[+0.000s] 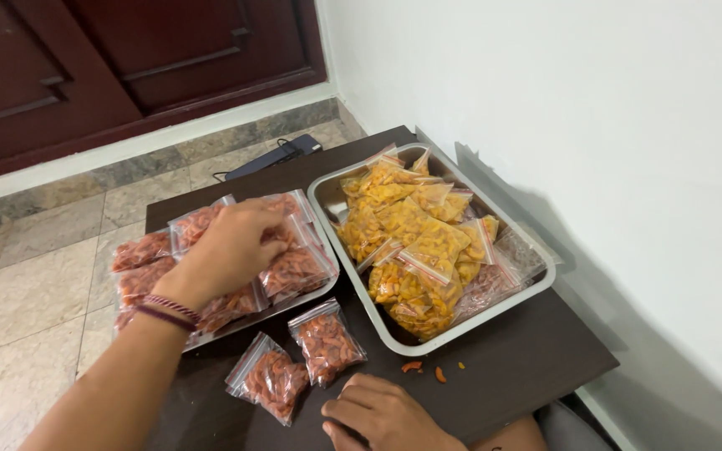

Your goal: A person is organizing and inspecting small plastic bags filled with snacks, moving them between trays and the table surface.

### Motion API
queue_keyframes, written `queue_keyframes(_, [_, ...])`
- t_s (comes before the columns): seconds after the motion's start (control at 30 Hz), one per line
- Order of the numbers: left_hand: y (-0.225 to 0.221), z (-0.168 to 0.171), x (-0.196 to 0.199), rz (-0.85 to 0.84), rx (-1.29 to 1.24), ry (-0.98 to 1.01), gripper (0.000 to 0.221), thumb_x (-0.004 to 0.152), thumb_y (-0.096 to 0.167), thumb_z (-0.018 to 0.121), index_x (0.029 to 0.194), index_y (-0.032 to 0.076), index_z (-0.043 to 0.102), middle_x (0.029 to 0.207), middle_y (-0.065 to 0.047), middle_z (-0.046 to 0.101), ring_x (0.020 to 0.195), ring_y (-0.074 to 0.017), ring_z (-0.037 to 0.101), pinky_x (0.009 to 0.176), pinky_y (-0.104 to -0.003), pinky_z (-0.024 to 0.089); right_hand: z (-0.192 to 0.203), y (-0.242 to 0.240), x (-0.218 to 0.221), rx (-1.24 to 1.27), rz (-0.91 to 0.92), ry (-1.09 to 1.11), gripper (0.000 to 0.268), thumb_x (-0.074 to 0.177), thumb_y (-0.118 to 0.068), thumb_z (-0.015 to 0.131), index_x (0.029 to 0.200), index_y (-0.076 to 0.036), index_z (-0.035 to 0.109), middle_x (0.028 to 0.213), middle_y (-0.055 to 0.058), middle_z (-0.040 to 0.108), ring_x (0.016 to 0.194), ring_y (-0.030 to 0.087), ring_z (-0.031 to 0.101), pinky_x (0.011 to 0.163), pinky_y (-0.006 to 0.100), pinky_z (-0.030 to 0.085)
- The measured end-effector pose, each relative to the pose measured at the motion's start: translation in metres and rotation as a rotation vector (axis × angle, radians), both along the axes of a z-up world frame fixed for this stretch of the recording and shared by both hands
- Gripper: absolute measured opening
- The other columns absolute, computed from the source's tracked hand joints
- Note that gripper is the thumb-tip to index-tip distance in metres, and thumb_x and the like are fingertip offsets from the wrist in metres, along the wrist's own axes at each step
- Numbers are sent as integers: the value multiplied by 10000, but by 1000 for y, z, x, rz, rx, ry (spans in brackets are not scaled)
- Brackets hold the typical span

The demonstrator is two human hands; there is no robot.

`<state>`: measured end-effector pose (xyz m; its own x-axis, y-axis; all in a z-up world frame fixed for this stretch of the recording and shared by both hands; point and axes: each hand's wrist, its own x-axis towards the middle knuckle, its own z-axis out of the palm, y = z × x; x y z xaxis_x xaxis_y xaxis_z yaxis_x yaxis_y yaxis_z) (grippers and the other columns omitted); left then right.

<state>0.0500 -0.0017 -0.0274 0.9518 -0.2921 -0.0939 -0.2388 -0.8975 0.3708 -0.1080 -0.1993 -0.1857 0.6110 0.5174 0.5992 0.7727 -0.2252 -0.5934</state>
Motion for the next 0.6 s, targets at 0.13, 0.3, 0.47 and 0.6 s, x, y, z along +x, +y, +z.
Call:
queue_keyframes(0.13, [5,-13,4,-86,9,-148,236,976,55,560,747,73,614,934,-46,629,828,-221,610,795,-385,543,-4,1,1,-20,-15,-23,69,1059,-102,595,1043,-40,623,835,109,554,760,280,546,731,403,472])
queue_keyframes(0.3, [0,-9,-22,-39,1,-131,291,1046,127,481,983,33,749,1079,-104,656,890,-239,659,838,-352,620,-1,1,0,-41,-25,-26,54,1052,-97,595,1053,-46,614,837,107,557,761,279,539,735,409,470])
queue_keyframes(0.47, [-10,-12,-84,-73,164,-105,254,1022,167,518,836,122,686,832,-17,744,745,-159,759,812,-305,699,-7,1,1,-20,-12,-5,53,1023,-67,640,1066,-42,620,896,115,599,805,290,577,782,429,489])
queue_keyframes(0.6, [7,-44,-119,7,406,173,342,995,450,641,1131,137,642,1128,-119,617,990,-455,691,803,-595,590,4,-1,-2,-80,-13,-17,45,1031,-52,627,1002,-54,594,829,103,535,720,269,502,693,385,443])
